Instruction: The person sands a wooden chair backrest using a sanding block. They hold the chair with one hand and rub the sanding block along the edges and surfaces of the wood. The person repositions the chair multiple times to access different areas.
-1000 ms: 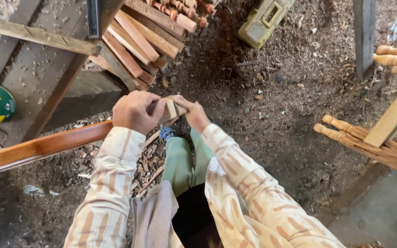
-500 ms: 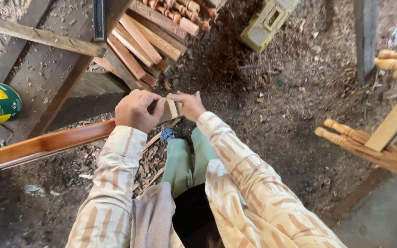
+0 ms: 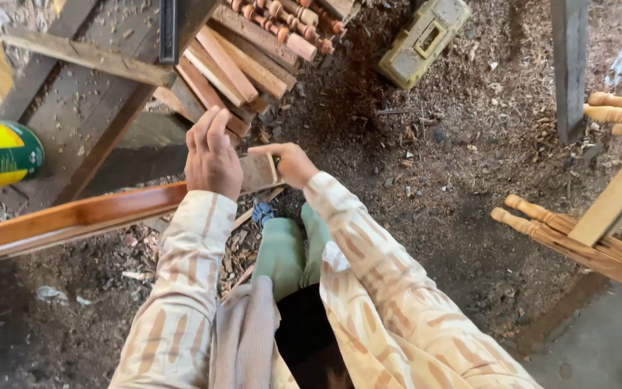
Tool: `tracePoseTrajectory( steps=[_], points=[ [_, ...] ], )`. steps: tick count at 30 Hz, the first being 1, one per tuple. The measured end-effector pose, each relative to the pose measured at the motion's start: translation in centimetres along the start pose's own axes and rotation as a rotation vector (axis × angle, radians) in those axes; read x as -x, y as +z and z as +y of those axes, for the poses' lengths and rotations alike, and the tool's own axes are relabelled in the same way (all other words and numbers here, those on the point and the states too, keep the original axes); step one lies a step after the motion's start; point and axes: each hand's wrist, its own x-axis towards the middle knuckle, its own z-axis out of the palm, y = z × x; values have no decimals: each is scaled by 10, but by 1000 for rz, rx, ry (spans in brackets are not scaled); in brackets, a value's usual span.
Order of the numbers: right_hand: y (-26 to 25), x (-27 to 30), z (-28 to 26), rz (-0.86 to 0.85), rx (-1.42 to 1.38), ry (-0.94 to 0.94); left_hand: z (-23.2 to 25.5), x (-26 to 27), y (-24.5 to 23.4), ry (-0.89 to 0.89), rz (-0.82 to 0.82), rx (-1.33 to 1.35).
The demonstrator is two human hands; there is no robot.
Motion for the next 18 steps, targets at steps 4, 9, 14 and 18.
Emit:
tracePoseTrajectory(
  steps=[4, 9, 14, 18],
  points=[
    [-4, 52, -71, 65, -44, -208, 0, 3, 1, -37, -23, 11],
    [10, 40, -46, 126, -51, -240, -3, 11, 7, -37, -25, -3],
    [0, 50, -84, 89, -185, -199, -8, 11, 10, -12, -20, -24],
    [-1, 60, -68, 132, -154, -241, -7, 11, 11, -13, -25, -23]
  ],
)
